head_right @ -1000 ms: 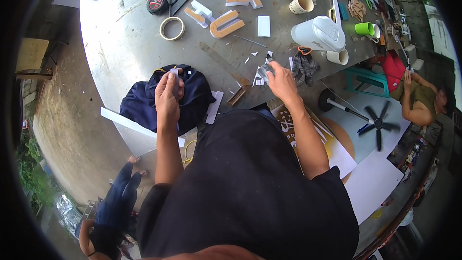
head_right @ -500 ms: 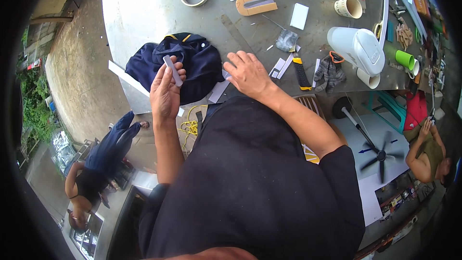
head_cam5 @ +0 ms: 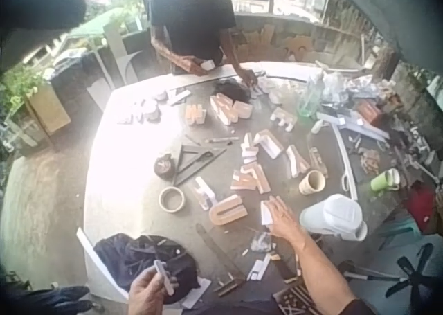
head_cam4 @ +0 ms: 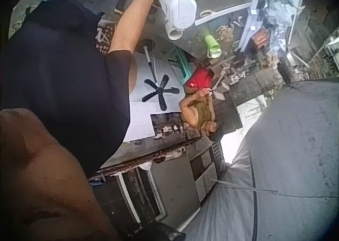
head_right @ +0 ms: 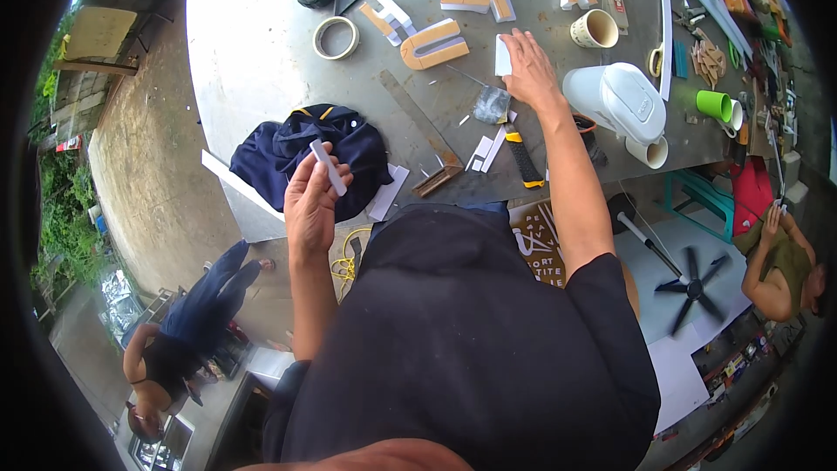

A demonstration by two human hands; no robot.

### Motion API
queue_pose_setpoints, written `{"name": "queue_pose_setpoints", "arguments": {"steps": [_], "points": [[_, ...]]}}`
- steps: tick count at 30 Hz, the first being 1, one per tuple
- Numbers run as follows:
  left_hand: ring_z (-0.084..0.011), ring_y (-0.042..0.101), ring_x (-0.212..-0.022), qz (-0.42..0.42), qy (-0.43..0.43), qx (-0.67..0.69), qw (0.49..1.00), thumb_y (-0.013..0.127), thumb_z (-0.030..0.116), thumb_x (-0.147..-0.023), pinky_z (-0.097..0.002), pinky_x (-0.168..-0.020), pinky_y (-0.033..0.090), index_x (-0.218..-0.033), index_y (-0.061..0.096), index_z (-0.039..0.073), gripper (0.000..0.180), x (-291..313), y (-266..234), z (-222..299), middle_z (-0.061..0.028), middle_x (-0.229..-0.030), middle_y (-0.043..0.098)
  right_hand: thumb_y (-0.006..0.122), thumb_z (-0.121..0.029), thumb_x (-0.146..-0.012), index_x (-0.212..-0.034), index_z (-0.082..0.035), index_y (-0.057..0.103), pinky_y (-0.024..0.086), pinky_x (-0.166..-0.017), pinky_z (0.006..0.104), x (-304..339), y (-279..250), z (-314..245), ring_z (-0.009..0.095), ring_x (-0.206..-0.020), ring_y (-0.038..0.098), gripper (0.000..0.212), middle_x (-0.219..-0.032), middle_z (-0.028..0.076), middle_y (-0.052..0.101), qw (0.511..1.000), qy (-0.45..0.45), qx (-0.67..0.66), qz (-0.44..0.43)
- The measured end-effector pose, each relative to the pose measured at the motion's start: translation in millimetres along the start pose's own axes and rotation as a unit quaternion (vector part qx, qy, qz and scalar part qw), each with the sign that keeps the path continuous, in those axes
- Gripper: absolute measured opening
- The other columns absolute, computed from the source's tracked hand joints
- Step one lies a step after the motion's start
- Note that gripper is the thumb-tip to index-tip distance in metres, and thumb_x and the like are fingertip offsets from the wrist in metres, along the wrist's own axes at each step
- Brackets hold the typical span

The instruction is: The recorder sands and marks a series of plastic sign letters at a large metal work table.

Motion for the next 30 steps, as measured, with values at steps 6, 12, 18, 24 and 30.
{"name": "queue_pose_setpoints", "arguments": {"steps": [6, 12, 18, 24, 30], "points": [[-0.017, 0.067, -0.088, -0.121, -0.061, 0.151, 0.979, 0.067, 0.017, -0.094, -0.0306, -0.08, 0.057, -0.122, 0.056, 0.001, 0.033, -13.8, 68.1, 9.8, -0.0116, -0.103, 0.066, 0.077, -0.014, -0.068, -0.128, -0.005, 0.052, 0.044, -0.102, 0.0438, 23.3, -51.4, -32.3, 0.036, -0.119, 0.053, 0.065, -0.126, 0.017, 0.052, 0.994, -0.04, -0.047, 0.089], [-0.0192, 0.063, -0.091, -0.218, -0.088, 0.229, 0.945, 0.066, 0.023, -0.096, -0.0311, -0.079, 0.055, -0.124, 0.052, 0.007, 0.035, -11.6, 98.0, 24.2, -0.0118, -0.106, 0.062, 0.081, -0.017, -0.065, -0.126, -0.005, 0.053, 0.052, -0.087, 0.0398, 81.7, -181.6, -162.8, 0.031, -0.115, 0.054, 0.069, -0.131, 0.019, 0.046, 0.898, -0.128, -0.398, 0.139], [-0.0201, 0.068, -0.088, -0.262, -0.103, 0.271, 0.921, 0.068, 0.023, -0.094, -0.0318, -0.075, 0.056, -0.121, 0.054, 0.009, 0.034, 9.5, 120.7, 51.3, -0.0146, -0.105, 0.065, 0.089, -0.014, -0.061, -0.131, -0.006, 0.049, 0.055, -0.088, 0.0406, 99.9, -228.1, -221.6, 0.034, -0.115, 0.056, 0.08, -0.135, 0.023, 0.043, 0.877, -0.28, -0.333, 0.202], [-0.0208, 0.068, -0.088, -0.301, -0.118, 0.327, 0.888, 0.069, 0.025, -0.094, -0.0321, -0.076, 0.057, -0.118, 0.055, 0.009, 0.033, 22.8, 122.2, 68.0, -0.0161, -0.106, 0.065, 0.089, -0.017, -0.061, -0.132, -0.006, 0.045, 0.054, -0.09, 0.0415, 105.0, -237.1, -221.7, 0.035, -0.119, 0.054, 0.085, -0.134, 0.025, 0.047, 0.864, -0.226, -0.404, 0.199], [-0.0204, 0.068, -0.089, -0.296, -0.109, 0.33, 0.89, 0.068, 0.024, -0.094, -0.0331, -0.078, 0.058, -0.117, 0.055, 0.008, 0.031, 22.4, 116.7, 69.9, -0.0149, -0.103, 0.066, 0.087, -0.008, -0.062, -0.135, -0.005, 0.042, 0.05, -0.097, 0.0443, 89.1, -238.5, -247.7, 0.037, -0.123, 0.053, 0.086, -0.136, 0.025, 0.046, 0.881, -0.262, -0.346, 0.187]]}}
Point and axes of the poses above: each hand's wrist, its own x-axis away from the middle knuckle, its own y-axis out of the palm, z = x × y, the point moved 6 cm from there along -x, towards the middle knuckle
